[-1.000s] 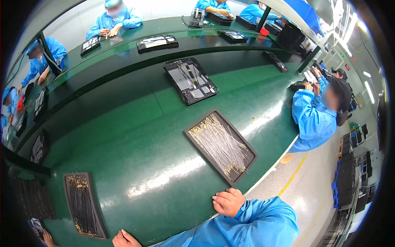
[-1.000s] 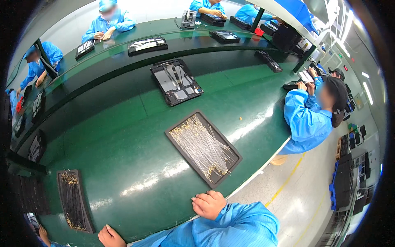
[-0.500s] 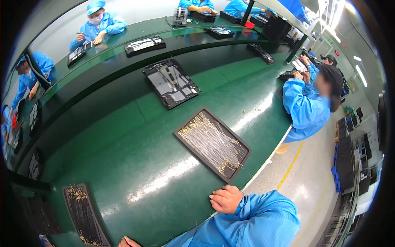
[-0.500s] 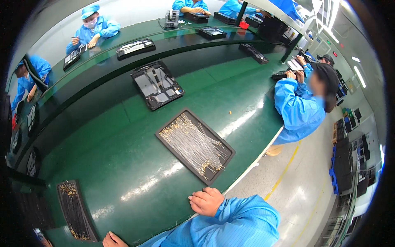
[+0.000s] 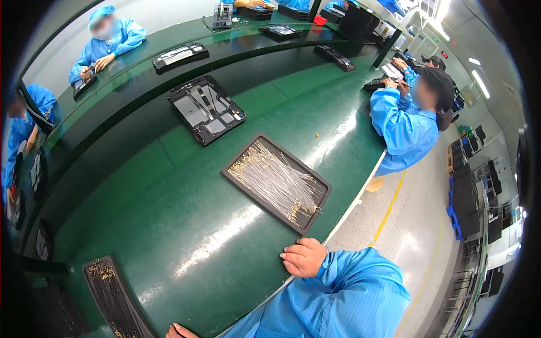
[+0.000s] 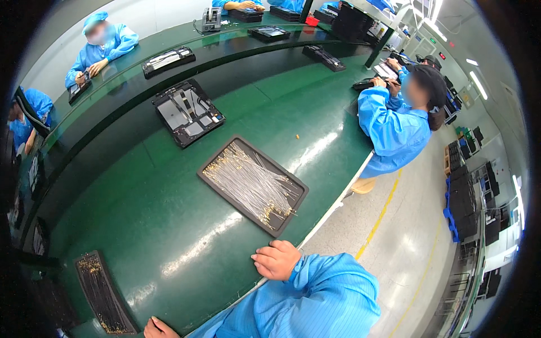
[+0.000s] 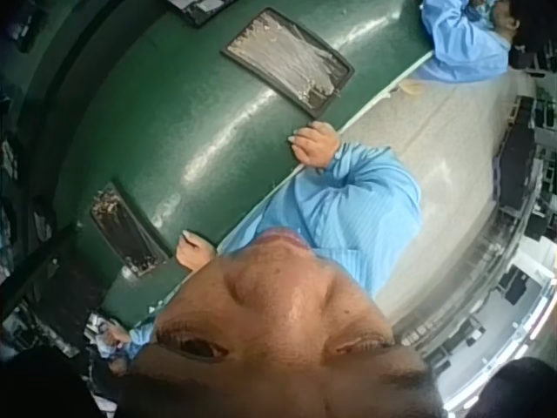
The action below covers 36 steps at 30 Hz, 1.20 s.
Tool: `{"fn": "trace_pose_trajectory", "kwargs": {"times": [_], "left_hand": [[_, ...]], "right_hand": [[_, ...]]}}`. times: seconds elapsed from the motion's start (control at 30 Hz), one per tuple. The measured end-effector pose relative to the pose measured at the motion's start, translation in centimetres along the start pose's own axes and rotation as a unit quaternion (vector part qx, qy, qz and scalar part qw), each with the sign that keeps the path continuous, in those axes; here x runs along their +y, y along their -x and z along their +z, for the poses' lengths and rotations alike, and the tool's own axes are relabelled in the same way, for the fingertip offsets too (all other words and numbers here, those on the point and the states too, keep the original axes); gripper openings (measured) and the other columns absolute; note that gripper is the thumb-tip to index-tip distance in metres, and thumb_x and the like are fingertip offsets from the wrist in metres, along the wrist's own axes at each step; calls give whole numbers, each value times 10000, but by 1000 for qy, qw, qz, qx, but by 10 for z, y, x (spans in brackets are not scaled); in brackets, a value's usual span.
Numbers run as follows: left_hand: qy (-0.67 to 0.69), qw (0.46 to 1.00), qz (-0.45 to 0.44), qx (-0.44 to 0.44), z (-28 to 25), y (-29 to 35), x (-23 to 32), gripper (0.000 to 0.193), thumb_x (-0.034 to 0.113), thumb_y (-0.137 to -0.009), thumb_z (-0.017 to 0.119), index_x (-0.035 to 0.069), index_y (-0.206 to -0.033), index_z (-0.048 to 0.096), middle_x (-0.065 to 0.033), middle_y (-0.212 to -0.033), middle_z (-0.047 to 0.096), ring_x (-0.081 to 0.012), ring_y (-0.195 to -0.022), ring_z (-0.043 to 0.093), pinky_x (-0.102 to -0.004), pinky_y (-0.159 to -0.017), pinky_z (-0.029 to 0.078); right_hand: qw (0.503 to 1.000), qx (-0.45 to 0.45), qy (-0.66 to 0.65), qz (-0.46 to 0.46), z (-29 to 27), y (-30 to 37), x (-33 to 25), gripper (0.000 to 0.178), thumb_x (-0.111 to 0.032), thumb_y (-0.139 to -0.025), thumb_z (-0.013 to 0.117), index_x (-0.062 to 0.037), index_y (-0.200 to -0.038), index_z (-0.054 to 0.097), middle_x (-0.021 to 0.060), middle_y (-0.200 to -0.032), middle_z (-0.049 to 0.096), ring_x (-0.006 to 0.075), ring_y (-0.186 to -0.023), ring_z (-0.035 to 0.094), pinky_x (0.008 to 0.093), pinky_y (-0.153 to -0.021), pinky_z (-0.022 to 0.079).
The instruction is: Assembling internal ribbon cables and components into tablet or laptop housings on a factory production line.
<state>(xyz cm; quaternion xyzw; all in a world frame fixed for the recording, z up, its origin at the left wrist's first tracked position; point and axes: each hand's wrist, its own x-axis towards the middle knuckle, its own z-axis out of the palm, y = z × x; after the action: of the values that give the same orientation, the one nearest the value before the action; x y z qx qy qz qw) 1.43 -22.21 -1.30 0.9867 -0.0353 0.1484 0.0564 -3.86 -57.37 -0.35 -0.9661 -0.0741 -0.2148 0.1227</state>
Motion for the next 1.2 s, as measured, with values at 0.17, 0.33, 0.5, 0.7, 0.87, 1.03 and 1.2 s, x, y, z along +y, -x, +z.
{"fn": "trace_pose_trajectory", "kwargs": {"times": [0.17, 0.33, 0.5, 0.7, 0.87, 1.03, 1.2], "left_hand": [[-3, 1000, 4, -9, -7, -5, 5, 251, 225, -781, 517, 4, -689, 592, -142, -620, 526, -293, -592, 492, -398, -550, 398], [13, 994, 71, 81, -1, -8, 5, 223, 221, -768, 534, 29, -667, 587, -120, -599, 513, -283, -535, 470, -386, -516, 383], [37, 997, 74, -7, -4, -5, 0, 174, 213, -753, 562, 53, -685, 572, -108, -618, 503, -272, -544, 467, -388, -520, 387], [102, 994, 41, 12, -10, -6, 12, 167, 172, -753, 566, 11, -714, 583, -144, -672, 532, -289, -601, 483, -407, -588, 402], [150, 989, 1, -1, -14, -13, 23, 152, 151, -756, 565, 6, -719, 583, -169, -667, 536, -309, -616, 485, -425, -609, 396], [152, 987, 21, 53, -7, -12, 29, 132, 131, -750, 572, 3, -715, 575, -169, -642, 522, -313, -573, 468, -415, -547, 387], [145, 986, 49, 72, -6, -8, 36, 131, 126, -748, 571, 3, -703, 572, -164, -626, 516, -307, -543, 458, -406, -511, 373]], "right_hand": [[1000, -12, 12, 6, -1, -4, -3, 203, -148, -625, 611, -115, -824, 583, 14, -786, 562, 199, -689, 485, 303, -592, 395], [998, -55, 25, 16, -2, -5, -3, 187, -155, -637, 593, -109, -819, 585, 26, -786, 550, 199, -685, 483, 302, -599, 388], [996, -82, 38, 15, -9, -9, 0, 181, -169, -649, 575, -108, -819, 586, 25, -791, 543, 193, -684, 477, 306, -601, 382], [990, -127, 57, 18, -13, -16, 5, 199, -191, -639, 570, -112, -821, 588, 35, -805, 535, 188, -677, 473, 301, -600, 374], [988, -141, 66, 26, -16, -16, 7, 237, -216, -613, 599, -140, -837, 599, 10, -817, 532, 183, -669, 461, 297, -590, 368], [988, -134, 66, 23, -16, -12, 14, 246, -233, -615, 592, -159, -850, 600, 10, -835, 529, 181, -671, 454, 299, -597, 365], [990, -121, 63, 27, -19, -5, 21, 240, -237, -618, 590, -162, -846, 603, 8, -840, 529, 178, -679, 452, 300, -601, 365]]}}
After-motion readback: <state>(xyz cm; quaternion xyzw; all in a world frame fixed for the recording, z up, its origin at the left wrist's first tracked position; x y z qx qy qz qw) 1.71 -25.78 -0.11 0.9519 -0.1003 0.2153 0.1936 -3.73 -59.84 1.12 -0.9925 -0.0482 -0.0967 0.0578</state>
